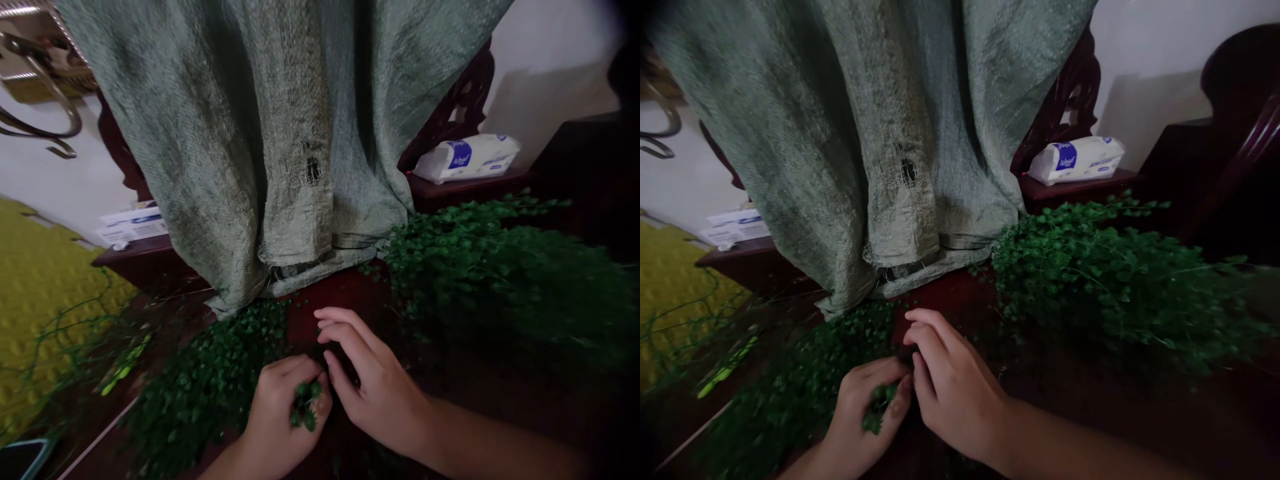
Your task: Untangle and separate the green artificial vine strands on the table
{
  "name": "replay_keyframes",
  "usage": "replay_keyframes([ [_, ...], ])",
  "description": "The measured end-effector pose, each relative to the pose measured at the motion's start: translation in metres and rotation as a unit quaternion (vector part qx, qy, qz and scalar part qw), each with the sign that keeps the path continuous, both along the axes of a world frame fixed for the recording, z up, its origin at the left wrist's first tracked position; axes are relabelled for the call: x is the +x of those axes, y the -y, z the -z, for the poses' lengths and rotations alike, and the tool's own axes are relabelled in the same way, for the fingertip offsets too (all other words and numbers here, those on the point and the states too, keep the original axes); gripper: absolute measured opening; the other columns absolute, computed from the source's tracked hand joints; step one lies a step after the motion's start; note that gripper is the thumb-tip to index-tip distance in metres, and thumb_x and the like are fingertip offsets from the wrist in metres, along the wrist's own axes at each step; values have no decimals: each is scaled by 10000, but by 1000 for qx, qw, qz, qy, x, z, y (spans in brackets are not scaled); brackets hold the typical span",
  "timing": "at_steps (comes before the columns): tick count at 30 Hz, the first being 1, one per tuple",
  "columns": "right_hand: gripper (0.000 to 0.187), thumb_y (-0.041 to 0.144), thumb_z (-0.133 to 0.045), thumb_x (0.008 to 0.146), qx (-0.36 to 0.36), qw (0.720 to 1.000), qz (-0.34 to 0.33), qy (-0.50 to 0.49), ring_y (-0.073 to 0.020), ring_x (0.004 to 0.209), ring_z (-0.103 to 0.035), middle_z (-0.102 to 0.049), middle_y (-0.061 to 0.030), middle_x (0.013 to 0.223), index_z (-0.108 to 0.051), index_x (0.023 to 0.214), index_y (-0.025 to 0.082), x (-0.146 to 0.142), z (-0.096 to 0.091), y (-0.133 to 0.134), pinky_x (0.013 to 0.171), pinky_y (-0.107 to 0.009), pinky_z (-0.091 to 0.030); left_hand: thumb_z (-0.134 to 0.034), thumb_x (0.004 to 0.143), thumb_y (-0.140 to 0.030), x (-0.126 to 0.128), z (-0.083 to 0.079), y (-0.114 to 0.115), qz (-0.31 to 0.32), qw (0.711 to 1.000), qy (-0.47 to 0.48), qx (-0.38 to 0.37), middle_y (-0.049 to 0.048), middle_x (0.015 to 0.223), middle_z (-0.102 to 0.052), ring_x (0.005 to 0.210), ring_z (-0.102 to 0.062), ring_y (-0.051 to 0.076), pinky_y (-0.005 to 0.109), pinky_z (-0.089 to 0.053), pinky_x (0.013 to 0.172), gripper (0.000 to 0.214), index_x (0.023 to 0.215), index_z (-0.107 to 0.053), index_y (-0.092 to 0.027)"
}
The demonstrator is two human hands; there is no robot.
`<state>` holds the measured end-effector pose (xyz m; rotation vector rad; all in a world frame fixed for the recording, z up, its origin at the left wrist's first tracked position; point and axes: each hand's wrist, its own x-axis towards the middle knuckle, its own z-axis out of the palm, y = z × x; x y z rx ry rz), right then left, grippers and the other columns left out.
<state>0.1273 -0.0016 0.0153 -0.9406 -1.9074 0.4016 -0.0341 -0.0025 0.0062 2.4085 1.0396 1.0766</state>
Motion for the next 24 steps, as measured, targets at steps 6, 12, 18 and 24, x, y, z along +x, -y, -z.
replay_keyframes([
  [6,226,83,-461,876,-4,1000,-6,19,-214,1102,-572,-563,-117,1204,-515,1067,191,1,-3,4,933,-363,-510,-438,826,-127,-1,2,-1,-1,1000,2,10,-34,541,-422,486,-414,90,202,-309,484,225,608,-451,-182],
  [12,186,144,-476,903,-6,1000,-16,25,-208,1128,-553,-556,-111,1220,-525,1080,179,2,-5,5,957,-347,-485,-441,827,-144,-1,2,-2,0,1000,11,14,-30,531,-428,480,-414,94,205,-310,476,234,596,-437,-184],
  [18,335,167,-500,846,12,992,-119,43,-213,1090,-558,-550,-124,1254,-513,1180,143,9,-15,9,974,-350,-463,-460,786,-167,0,-1,-3,15,998,50,16,-5,567,-553,514,-522,110,192,-385,493,149,661,-541,-172],
  [24,254,87,-484,805,119,982,-130,65,-206,855,-596,-665,-103,969,-578,1034,143,5,-15,7,765,-366,-485,-449,768,-171,-1,1,-3,26,998,61,17,27,618,-632,569,-599,147,228,-452,548,187,698,-622,-161],
])
